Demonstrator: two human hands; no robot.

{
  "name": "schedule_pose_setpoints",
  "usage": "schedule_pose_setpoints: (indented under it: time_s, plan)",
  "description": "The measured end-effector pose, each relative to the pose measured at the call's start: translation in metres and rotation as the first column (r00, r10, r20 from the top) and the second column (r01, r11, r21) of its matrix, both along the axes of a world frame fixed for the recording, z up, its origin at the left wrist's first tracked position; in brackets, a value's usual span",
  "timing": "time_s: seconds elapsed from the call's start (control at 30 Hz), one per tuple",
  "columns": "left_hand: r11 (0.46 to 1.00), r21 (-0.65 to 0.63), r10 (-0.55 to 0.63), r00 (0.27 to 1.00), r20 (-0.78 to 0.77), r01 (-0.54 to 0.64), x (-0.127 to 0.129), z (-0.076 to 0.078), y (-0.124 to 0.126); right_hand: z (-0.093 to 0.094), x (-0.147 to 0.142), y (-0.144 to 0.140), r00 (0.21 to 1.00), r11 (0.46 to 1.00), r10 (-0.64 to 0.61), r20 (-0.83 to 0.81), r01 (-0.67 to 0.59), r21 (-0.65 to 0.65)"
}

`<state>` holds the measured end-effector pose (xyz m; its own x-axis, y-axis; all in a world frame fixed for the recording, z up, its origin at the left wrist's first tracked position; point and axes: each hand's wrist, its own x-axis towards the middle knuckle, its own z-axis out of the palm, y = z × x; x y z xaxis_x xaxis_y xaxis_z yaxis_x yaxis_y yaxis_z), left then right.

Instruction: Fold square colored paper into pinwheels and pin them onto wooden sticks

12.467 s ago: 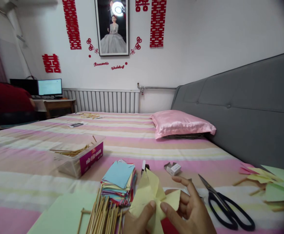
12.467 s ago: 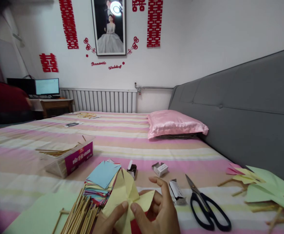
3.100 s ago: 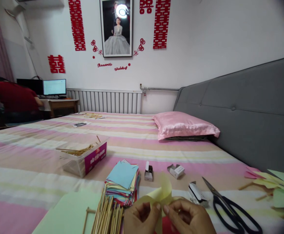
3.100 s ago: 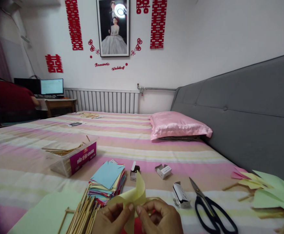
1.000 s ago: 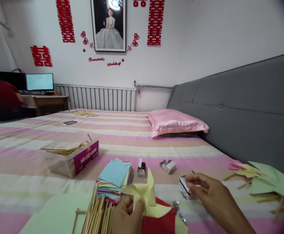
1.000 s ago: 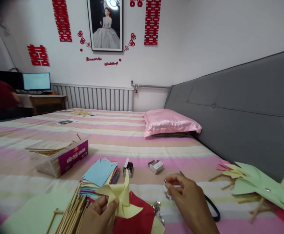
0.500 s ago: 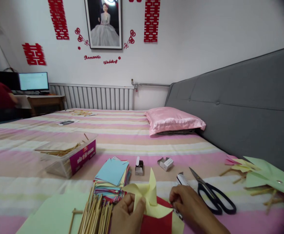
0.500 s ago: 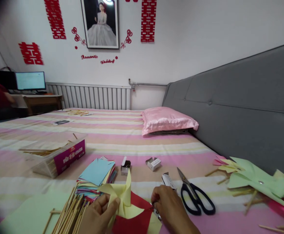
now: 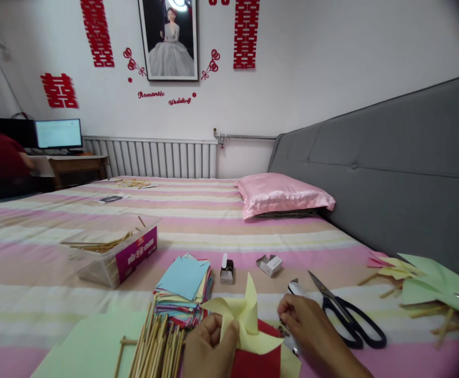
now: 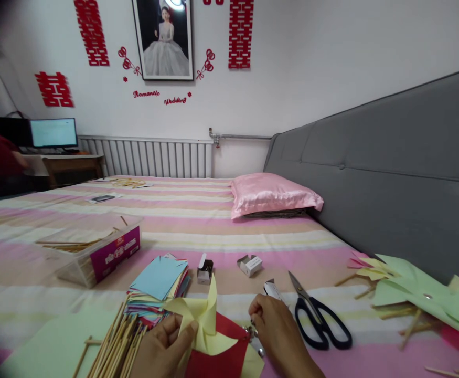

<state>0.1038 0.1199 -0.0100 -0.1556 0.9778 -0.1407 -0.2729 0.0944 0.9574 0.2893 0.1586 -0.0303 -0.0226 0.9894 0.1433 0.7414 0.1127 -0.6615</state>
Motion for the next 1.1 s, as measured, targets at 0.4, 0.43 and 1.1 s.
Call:
schedule_pose_setpoints:
  time_s: [0.4, 0.43, 1.1]
  plan:
    - [1.0, 0.029, 0.006, 1.0, -0.002, -0.006, -0.001, -0.007, 0.002, 0.001, -0.003, 0.003, 0.809, 0.997, -0.048, -0.586, 0.006, -0.074]
    - [1.0, 0.029, 0.006, 1.0, 0.004, -0.006, 0.0, -0.008, 0.002, 0.004, -0.004, 0.002, 0.76, 0.996, -0.058, -0.647, -0.003, -0.093]
    - [0.991, 0.128, 0.062, 0.983, -0.172, -0.04, 0.004, 0.0, -0.005, 0.062, -0.049, -0.051, 0.624, 0.939, 0.116, -0.773, -0.323, -0.12]
